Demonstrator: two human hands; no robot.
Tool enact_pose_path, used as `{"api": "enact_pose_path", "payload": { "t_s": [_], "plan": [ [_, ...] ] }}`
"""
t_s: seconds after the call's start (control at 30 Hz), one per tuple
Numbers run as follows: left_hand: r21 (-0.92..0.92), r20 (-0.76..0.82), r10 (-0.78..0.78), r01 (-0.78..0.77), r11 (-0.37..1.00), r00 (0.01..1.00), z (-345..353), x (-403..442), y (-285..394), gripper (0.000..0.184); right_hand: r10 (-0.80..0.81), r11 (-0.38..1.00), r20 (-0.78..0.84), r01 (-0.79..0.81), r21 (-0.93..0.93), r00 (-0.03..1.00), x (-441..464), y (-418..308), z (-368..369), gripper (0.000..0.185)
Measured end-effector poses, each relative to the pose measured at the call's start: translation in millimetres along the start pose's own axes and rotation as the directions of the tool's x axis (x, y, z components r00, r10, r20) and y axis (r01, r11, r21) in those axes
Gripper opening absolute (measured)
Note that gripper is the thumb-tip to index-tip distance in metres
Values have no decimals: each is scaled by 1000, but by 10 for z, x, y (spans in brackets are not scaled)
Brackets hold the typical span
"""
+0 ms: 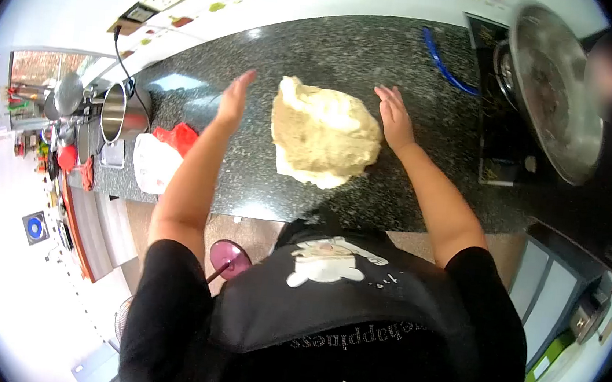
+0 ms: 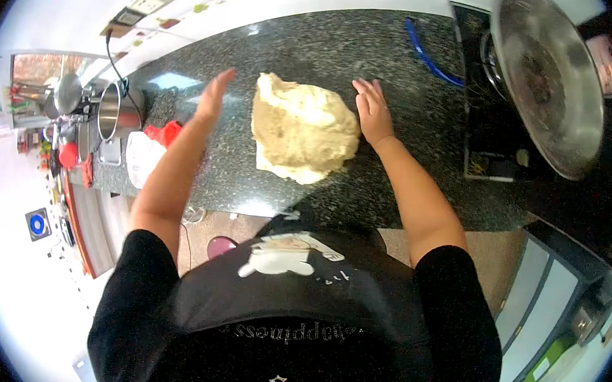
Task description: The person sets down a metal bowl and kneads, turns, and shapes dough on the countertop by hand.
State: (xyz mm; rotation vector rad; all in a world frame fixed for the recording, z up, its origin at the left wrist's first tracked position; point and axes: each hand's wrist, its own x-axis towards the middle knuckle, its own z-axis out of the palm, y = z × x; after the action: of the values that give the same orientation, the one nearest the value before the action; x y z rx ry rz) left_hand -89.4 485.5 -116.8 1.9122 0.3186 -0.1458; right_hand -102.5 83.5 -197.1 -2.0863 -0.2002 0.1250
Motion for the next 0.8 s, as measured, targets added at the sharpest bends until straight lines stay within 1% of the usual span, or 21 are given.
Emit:
{"api": "enact_pose_path", "payload": {
  "t_s": [0.03, 0.07, 0.1, 0.13, 0.17, 0.2, 0.23, 0.3, 0.33, 0.37, 0.4, 0.43, 0.47, 0.5, 0.53, 0.57, 0.6, 0.63, 0.7, 0.73, 0.8],
  "plan": [
    [-44, -17, -26, 25, 999, 1000, 76, -30, -165, 64, -18, 999, 27, 16, 47, 999, 146, -72, 110, 53],
    [-86, -26, -52, 50, 995, 998, 186, -35, -275, 67, -35, 999, 52, 34, 31, 998, 286, -82, 300, 54],
    [-183, 4, -115, 114, 976, 993, 295, -134, -166, 72, -38, 999, 77, 36, 23, 996, 306, -117, 550, 55],
    [-159, 88, -180, 192, 968, 980, 487, -165, 115, 75, 16, 989, 158, -39, 141, 987, 392, -202, 638, 55],
    [-234, 78, -106, 121, 965, 991, 718, -19, 0, 72, 65, 961, 241, -125, 245, 968, 475, -370, 654, 55],
    [-226, 240, -154, 210, 951, 958, 766, 143, -288, 70, 117, 911, 332, -235, 340, 936, 441, -553, 681, 55],
    [-212, 395, -185, 285, 935, 900, 843, 273, -497, 69, 170, 902, 395, -304, 306, 903, 411, -796, 636, 54],
    [-302, 381, -140, 266, 915, 914, 685, -204, -37, 64, 267, 871, 519, -434, 230, 812, 153, -1299, 590, 52],
    [-343, 364, -118, 251, 905, 924, 566, -518, 151, 63, 22, 976, 398, -106, 191, 917, -55, -1388, 604, 51],
    [-297, 305, 74, 21, 955, 950, 475, -788, 86, 55, -254, 967, 292, 232, 107, 922, -286, -1484, 614, 51],
    [-230, 258, 267, -210, 950, 929, 371, -1078, 4, 48, -366, 928, 242, 372, 19, 899, -557, -1543, 693, 52],
    [-118, 123, 497, -484, 867, 859, 385, -1389, -84, 33, -476, 863, 202, 499, -78, 856, -803, -1575, 771, 53],
    [65, 101, 648, -655, 753, 755, 419, -1622, -207, 22, -480, 851, 195, 508, -135, 855, -989, -1641, 794, 53],
    [82, 81, 645, -650, 755, 760, 485, -1869, -289, 33, -484, 836, 191, 516, -187, 854, -1137, -1702, 819, 53],
    [261, 117, 661, -665, 700, 741, 555, -2065, -443, 42, -509, 804, 196, 544, -241, 838, -1305, -1658, 891, 53],
    [375, 109, 738, -715, 590, 666, 689, -2143, -781, 40, -539, 763, 201, 576, -294, 818, -1439, -1509, 1002, 53],
    [402, 78, 828, -778, 483, 555, 745, -2069, -961, 39, -570, 719, 207, 605, -343, 795, -1473, -1393, 1101, 53],
    [430, 51, 901, -824, 370, 431, 780, -1967, -1001, 38, -569, 716, 182, 592, -371, 802, -1438, -1333, 1164, 53],
    [496, 33, 868, -762, 416, 496, 819, -1730, -1001, 37, -568, 711, 127, 562, -421, 813, -1308, -1240, 1308, 51],
    [528, 26, 852, -731, 433, 523, 837, -1563, -916, 36, -509, 766, 100, 503, -401, 855, -1112, -1289, 1299, 49],
    [597, -11, 824, -657, 460, 567, 925, -1211, -775, 30, -464, 797, 73, 452, -400, 883, -658, -1296, 1223, 51]
  ]
}}
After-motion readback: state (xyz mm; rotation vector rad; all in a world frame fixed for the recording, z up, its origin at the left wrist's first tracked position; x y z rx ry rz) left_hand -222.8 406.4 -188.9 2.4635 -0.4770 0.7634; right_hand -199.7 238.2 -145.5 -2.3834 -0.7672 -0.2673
